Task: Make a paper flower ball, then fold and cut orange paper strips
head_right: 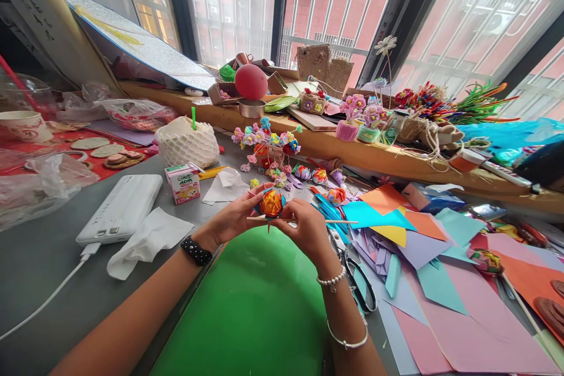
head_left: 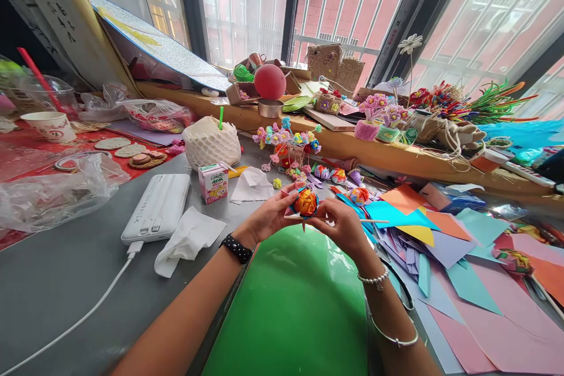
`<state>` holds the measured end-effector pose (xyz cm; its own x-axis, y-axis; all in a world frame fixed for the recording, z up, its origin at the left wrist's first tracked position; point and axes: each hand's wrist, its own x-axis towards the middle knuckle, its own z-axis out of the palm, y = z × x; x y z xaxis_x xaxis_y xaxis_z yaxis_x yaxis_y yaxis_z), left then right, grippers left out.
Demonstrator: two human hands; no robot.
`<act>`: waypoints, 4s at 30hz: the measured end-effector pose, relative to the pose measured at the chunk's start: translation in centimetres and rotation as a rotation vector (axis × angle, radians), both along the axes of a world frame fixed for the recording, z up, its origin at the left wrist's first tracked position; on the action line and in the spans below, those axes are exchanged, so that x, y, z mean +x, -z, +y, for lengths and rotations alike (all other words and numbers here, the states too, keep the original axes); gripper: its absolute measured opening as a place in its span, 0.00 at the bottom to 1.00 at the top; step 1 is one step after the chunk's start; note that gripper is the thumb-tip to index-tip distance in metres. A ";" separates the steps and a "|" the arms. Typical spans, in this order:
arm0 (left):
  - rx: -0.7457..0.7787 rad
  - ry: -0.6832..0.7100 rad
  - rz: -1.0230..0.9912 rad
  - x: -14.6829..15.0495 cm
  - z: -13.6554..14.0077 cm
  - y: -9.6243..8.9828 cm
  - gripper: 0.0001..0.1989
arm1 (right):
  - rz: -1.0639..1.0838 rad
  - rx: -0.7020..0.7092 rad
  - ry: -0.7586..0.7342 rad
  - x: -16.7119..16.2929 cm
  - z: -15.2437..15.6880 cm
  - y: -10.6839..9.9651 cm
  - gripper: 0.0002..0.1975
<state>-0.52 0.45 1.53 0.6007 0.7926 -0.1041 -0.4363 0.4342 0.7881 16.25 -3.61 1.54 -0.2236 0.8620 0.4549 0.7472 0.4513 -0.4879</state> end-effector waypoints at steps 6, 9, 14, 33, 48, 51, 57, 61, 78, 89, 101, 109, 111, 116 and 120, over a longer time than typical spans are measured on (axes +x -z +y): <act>0.015 -0.001 0.018 0.0 0.1 0.1 0.17 | -0.013 0.015 0.004 -0.1 0.0 0.1 0.14; 0.017 -0.003 0.012 0.0 0.1 0.1 0.16 | -0.020 0.027 0.007 -0.1 0.0 0.1 0.15; 0.007 -0.001 0.010 0.0 0.1 0.0 0.16 | -0.034 0.037 0.006 -0.1 0.0 0.1 0.15; -0.006 -0.015 0.012 0.0 -0.2 -0.2 0.16 | -0.073 0.048 0.013 -0.2 0.0 0.0 0.15; 0.000 -0.006 -0.005 0.0 0.0 0.0 0.16 | -0.088 0.062 0.029 -0.3 -0.1 0.1 0.14; -0.001 -0.010 -0.004 0.0 0.0 0.0 0.16 | -0.092 0.064 0.035 -0.3 -0.1 0.1 0.15; 0.001 -0.024 -0.006 0.1 0.0 0.0 0.16 | -0.084 0.048 0.039 -0.4 -0.1 0.0 0.14; -0.006 -0.034 -0.018 0.2 0.2 0.3 0.15 | -0.033 0.020 0.021 -0.2 -0.1 0.0 0.15; 0.235 -0.074 -0.011 0.7 0.1 1.1 0.27 | 0.050 0.110 0.153 0.4 0.4 0.7 0.23; 0.614 -0.162 0.298 0.8 0.6 1.7 0.30 | 0.139 0.138 0.265 0.4 0.4 0.7 0.19; 0.676 -0.057 0.299 0.0 1.0 1.8 0.30 | 0.248 -0.098 0.077 0.7 0.3 0.5 0.29; 0.547 -0.013 0.274 -0.3 1.1 1.6 0.25 | 0.292 -0.112 -0.053 0.6 0.5 1.1 0.23; 0.541 -0.006 0.268 -0.3 1.1 1.6 0.25 | 0.351 -0.127 -0.047 0.6 0.5 1.1 0.20; 0.585 0.043 0.256 -0.5 1.2 1.6 0.28 | 0.411 -0.158 0.001 0.4 0.2 0.8 0.17; 0.613 0.004 0.310 -0.4 1.0 1.4 0.37 | 0.372 -0.101 0.049 0.4 0.2 0.7 0.18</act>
<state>-0.96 1.50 0.08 0.6187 0.7610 0.1950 -0.1499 -0.1293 0.9802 16.64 -3.40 0.88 -0.0173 0.9123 0.4091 0.5305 0.3551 -0.7697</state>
